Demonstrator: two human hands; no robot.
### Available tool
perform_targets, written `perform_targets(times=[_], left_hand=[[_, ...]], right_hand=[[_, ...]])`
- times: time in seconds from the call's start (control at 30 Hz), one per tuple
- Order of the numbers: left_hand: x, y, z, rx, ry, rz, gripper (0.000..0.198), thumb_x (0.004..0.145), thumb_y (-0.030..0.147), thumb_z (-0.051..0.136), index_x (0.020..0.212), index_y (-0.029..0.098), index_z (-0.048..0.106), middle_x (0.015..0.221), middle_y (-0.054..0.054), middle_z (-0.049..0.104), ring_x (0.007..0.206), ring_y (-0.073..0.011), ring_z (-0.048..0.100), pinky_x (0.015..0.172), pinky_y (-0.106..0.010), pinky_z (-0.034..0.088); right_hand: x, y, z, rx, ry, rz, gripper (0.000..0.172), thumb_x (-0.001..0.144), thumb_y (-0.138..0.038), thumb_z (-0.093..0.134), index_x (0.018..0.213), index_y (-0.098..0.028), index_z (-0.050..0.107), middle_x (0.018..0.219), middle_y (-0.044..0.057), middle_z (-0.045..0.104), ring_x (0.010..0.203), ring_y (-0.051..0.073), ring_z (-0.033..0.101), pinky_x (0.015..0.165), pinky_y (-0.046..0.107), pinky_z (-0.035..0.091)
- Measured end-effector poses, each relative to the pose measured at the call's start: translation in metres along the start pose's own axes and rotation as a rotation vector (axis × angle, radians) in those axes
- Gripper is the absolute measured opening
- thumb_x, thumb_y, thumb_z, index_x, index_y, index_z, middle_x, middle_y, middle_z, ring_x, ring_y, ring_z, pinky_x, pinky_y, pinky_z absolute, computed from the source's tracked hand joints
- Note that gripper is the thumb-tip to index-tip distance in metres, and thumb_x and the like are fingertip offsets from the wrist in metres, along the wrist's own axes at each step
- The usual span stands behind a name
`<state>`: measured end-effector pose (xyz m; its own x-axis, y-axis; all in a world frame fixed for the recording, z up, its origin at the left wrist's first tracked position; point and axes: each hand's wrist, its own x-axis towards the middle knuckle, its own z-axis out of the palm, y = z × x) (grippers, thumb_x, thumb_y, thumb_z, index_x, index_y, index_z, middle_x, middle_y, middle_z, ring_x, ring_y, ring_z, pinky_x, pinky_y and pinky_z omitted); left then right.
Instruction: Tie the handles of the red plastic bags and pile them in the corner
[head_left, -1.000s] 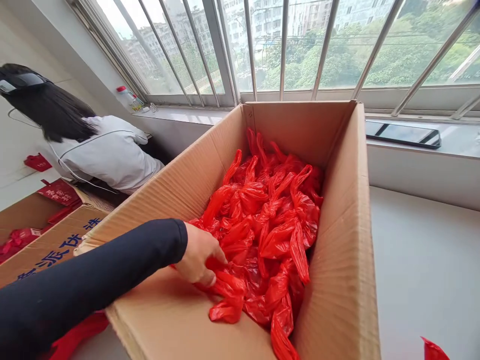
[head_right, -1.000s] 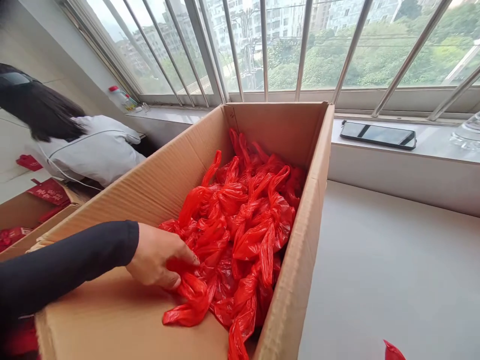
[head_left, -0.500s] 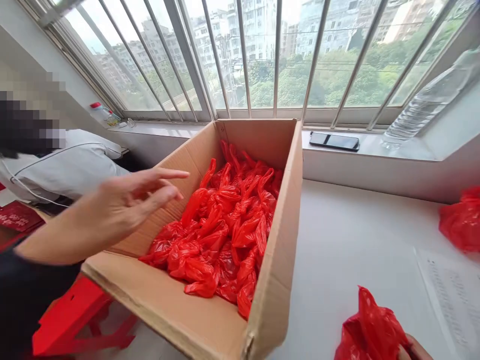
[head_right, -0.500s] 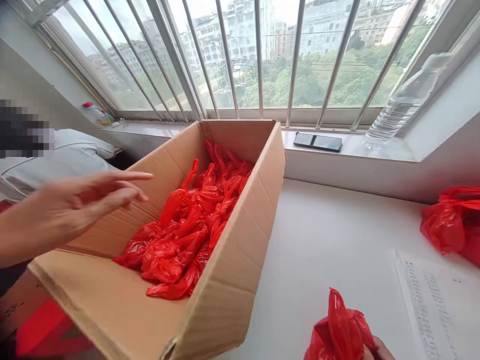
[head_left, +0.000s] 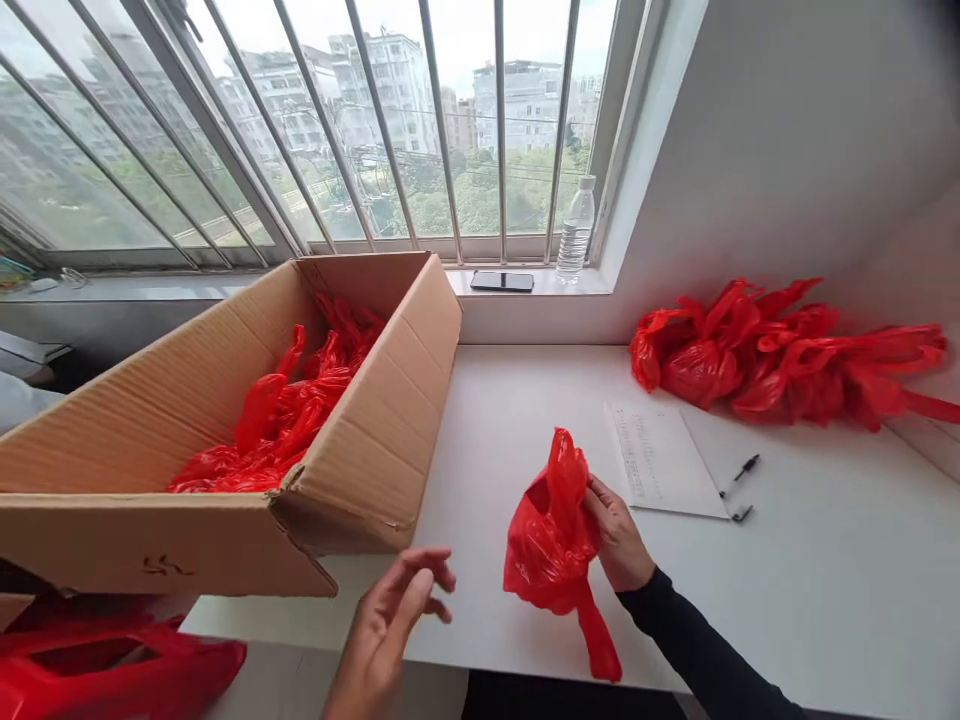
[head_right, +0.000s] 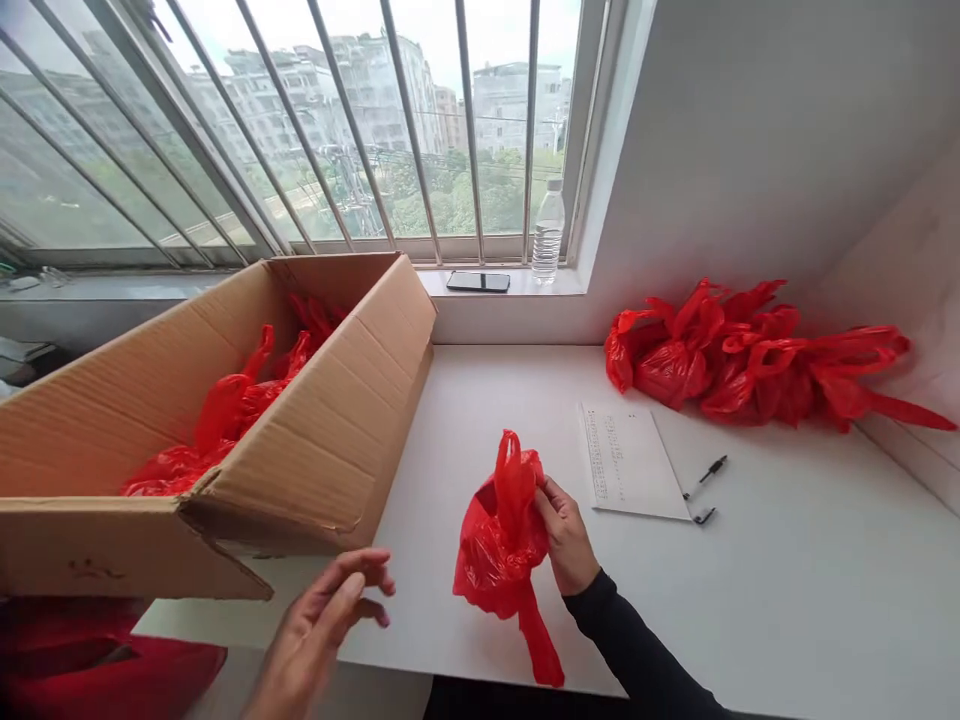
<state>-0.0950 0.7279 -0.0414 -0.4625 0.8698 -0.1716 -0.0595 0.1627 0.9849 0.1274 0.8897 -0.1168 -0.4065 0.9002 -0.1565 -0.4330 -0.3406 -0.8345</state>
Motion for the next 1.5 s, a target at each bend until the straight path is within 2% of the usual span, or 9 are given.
perform_targets(times=[0.07, 0.13, 0.33, 0.47, 0.67, 0.87, 1.1, 1.3, 1.5], left_hand=[[0.008, -0.017, 0.043, -0.068, -0.2, -0.013, 0.047, 0.088, 0.054, 0.065, 0.12, 0.02, 0.071, 0.115, -0.012, 0.072, 0.112, -0.0296, 0.063, 0.094, -0.039, 0.052], [0.02, -0.033, 0.081, -0.197, -0.328, -0.05, 0.045, 0.087, 0.049, 0.069, 0.121, 0.019, 0.07, 0.117, -0.012, 0.072, 0.112, -0.0301, 0.064, 0.096, -0.04, 0.05], [0.048, -0.064, 0.13, -0.314, -0.211, -0.081, 0.032, 0.078, 0.04, 0.08, 0.098, 0.017, 0.073, 0.099, -0.007, 0.077, 0.097, -0.026, 0.07, 0.087, -0.034, 0.052], [0.052, -0.068, 0.139, -0.375, -0.141, -0.078, 0.036, 0.084, 0.043, 0.073, 0.113, 0.022, 0.068, 0.113, -0.006, 0.075, 0.11, -0.0246, 0.067, 0.097, -0.035, 0.05], [0.048, -0.07, 0.146, -0.375, -0.243, -0.105, 0.058, 0.076, 0.034, 0.082, 0.127, 0.018, 0.062, 0.121, -0.016, 0.072, 0.106, -0.0304, 0.07, 0.093, -0.042, 0.055], [0.061, -0.085, 0.138, -0.351, -0.221, -0.046, 0.066, 0.072, 0.031, 0.085, 0.131, 0.023, 0.057, 0.122, -0.012, 0.072, 0.108, -0.0281, 0.07, 0.097, -0.043, 0.053], [0.067, -0.096, 0.128, -0.32, -0.31, -0.037, 0.088, 0.06, 0.026, 0.091, 0.138, 0.022, 0.052, 0.125, -0.013, 0.071, 0.115, -0.0333, 0.067, 0.101, -0.044, 0.052], [0.066, -0.094, 0.131, -0.304, -0.239, -0.026, 0.049, 0.074, 0.038, 0.083, 0.115, 0.017, 0.065, 0.116, -0.013, 0.075, 0.105, -0.0297, 0.071, 0.095, -0.041, 0.055], [0.07, -0.09, 0.137, -0.272, -0.131, -0.065, 0.035, 0.077, 0.043, 0.08, 0.097, 0.015, 0.072, 0.095, -0.01, 0.079, 0.084, -0.0262, 0.074, 0.079, -0.035, 0.056]], right_hand=[[-0.006, -0.003, 0.002, 0.024, -0.058, 0.017, 0.028, 0.091, -0.047, 0.066, 0.11, -0.026, 0.069, 0.1, 0.004, 0.074, 0.084, 0.02, 0.068, 0.076, 0.031, 0.054], [-0.012, -0.004, 0.001, 0.031, -0.089, 0.02, 0.029, 0.09, -0.048, 0.067, 0.109, -0.025, 0.07, 0.101, 0.004, 0.074, 0.087, 0.022, 0.069, 0.079, 0.033, 0.054], [-0.017, -0.01, -0.018, 0.034, -0.1, 0.002, 0.037, 0.088, -0.047, 0.07, 0.118, -0.026, 0.066, 0.117, 0.005, 0.072, 0.107, 0.024, 0.066, 0.097, 0.037, 0.05], [-0.009, -0.01, -0.031, -0.071, -0.134, 0.033, 0.051, 0.089, -0.05, 0.067, 0.133, -0.025, 0.057, 0.116, 0.007, 0.071, 0.103, 0.024, 0.067, 0.096, 0.041, 0.051], [0.011, -0.007, -0.039, -0.079, -0.147, -0.03, 0.056, 0.076, -0.035, 0.083, 0.125, -0.024, 0.058, 0.108, 0.004, 0.073, 0.098, 0.021, 0.066, 0.091, 0.036, 0.051], [0.024, 0.007, -0.036, -0.027, -0.197, -0.041, 0.037, 0.088, -0.047, 0.067, 0.117, -0.024, 0.065, 0.107, 0.005, 0.074, 0.091, 0.02, 0.069, 0.087, 0.035, 0.053], [0.03, 0.027, -0.047, -0.055, -0.117, -0.117, 0.052, 0.076, -0.041, 0.081, 0.121, -0.027, 0.059, 0.11, 0.003, 0.072, 0.099, 0.019, 0.067, 0.09, 0.032, 0.052], [0.025, 0.02, -0.044, -0.154, -0.129, -0.136, 0.034, 0.089, -0.053, 0.065, 0.106, -0.023, 0.065, 0.099, 0.003, 0.071, 0.089, 0.021, 0.065, 0.086, 0.035, 0.052], [0.024, 0.006, -0.04, -0.234, -0.161, -0.101, 0.041, 0.086, -0.048, 0.072, 0.118, -0.023, 0.063, 0.108, 0.004, 0.071, 0.104, 0.025, 0.063, 0.097, 0.039, 0.049]])
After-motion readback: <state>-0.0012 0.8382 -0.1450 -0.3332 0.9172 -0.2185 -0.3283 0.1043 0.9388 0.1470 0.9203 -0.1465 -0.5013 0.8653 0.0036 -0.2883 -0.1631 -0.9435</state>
